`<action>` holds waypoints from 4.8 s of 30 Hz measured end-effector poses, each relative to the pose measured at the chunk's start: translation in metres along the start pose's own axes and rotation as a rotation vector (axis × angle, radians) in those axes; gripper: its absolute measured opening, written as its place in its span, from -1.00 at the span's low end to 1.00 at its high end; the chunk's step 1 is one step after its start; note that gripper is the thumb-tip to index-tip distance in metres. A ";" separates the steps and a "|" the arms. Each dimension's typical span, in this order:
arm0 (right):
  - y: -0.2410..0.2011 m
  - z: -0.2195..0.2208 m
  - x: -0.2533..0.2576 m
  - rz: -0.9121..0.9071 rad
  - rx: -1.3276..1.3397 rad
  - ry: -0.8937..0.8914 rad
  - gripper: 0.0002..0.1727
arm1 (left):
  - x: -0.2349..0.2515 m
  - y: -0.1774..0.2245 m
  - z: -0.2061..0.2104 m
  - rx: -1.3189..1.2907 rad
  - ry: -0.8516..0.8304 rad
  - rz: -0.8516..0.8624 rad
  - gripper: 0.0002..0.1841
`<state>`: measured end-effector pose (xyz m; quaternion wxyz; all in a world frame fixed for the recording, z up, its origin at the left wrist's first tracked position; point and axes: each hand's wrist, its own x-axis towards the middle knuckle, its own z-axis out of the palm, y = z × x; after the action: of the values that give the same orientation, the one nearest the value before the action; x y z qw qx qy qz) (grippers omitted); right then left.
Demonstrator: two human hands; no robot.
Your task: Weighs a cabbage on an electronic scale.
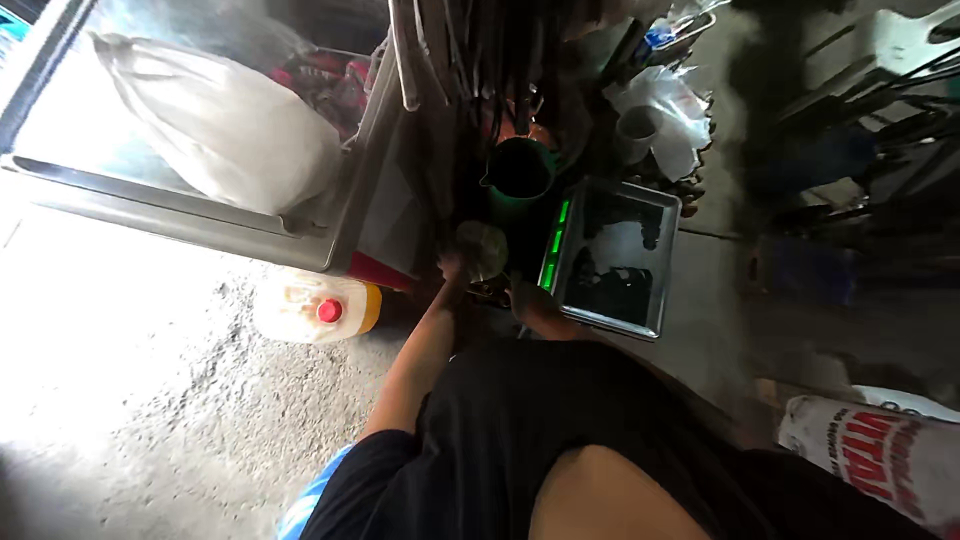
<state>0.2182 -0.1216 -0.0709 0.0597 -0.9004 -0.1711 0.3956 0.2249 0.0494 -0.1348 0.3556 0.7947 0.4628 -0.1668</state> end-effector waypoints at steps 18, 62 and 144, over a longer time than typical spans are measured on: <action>-0.028 -0.003 0.001 0.029 -0.089 -0.009 -0.58 | 0.025 -0.001 0.041 -0.021 0.315 -0.084 -0.45; 0.043 0.043 0.081 -0.319 0.243 0.048 -0.38 | 0.006 -0.015 0.039 0.146 0.326 0.068 -0.21; 0.008 -0.002 -0.026 -0.137 0.210 0.045 -0.52 | 0.025 -0.016 -0.030 0.127 -0.329 0.252 -0.41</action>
<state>0.2053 -0.1386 -0.0539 0.1843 -0.8839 -0.1885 0.3862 0.2221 0.0919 -0.1354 0.3936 0.8291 0.2841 -0.2775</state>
